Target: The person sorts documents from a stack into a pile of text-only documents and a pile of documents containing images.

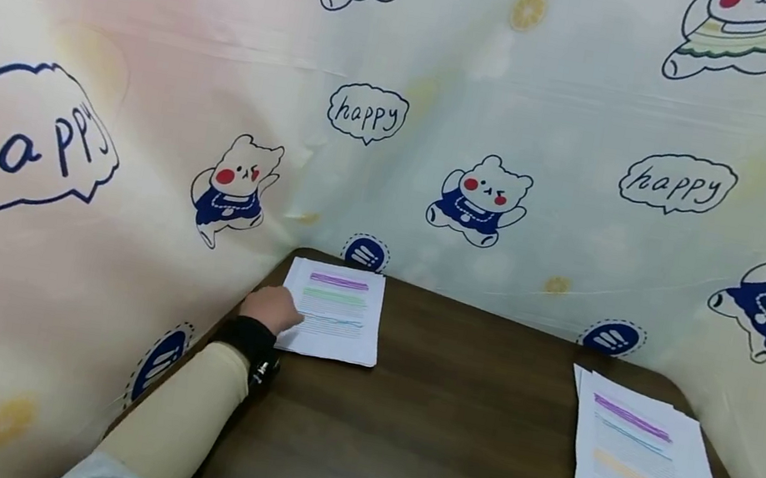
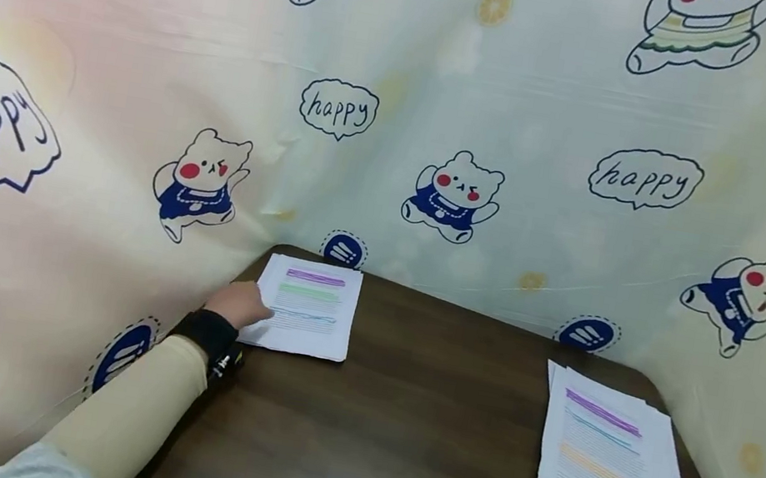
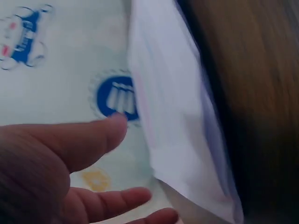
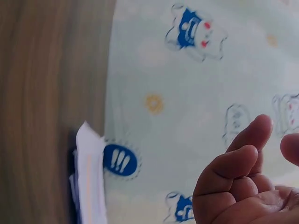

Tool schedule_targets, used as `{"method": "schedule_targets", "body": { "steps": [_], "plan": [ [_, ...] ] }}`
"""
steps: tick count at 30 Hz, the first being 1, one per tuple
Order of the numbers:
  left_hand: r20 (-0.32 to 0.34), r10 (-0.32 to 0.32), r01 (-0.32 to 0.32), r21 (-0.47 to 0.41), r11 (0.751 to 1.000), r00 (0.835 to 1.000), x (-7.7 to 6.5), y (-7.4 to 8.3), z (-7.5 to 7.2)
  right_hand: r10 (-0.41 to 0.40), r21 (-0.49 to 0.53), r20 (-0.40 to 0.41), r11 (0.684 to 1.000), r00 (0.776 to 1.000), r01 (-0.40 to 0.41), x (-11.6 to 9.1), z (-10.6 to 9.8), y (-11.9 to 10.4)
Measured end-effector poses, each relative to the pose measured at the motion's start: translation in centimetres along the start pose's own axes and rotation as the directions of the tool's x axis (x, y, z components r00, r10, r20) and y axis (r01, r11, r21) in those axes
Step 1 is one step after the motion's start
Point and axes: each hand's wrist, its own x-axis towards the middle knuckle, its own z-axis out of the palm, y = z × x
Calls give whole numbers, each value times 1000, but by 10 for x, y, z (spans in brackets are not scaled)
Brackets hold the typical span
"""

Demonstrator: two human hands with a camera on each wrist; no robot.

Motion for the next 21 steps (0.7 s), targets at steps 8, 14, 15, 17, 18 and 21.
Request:
{"method": "schedule_targets", "body": {
  "steps": [8,14,15,17,18,21],
  "plan": [
    [115,-93,84,81,993,989,29,-20,22,-131,-45,-12,990,991,131,-11,11,3],
    [-42,-60,64,110,992,997,30,-19,21,-130,-49,-40,990,991,128,-14,11,8],
    [-80,-60,70,117,991,995,28,-18,19,-127,-44,-40,991,991,125,-15,10,9],
    [-142,-59,77,125,989,988,24,-18,16,-130,-27,-25,991,991,130,-16,10,10],
    [-165,-63,83,120,989,984,22,-18,14,-136,-16,-13,991,991,136,-15,10,11],
    [-204,-79,95,73,993,976,17,-18,13,-146,-3,13,989,989,146,-15,11,13]
  ]
}}
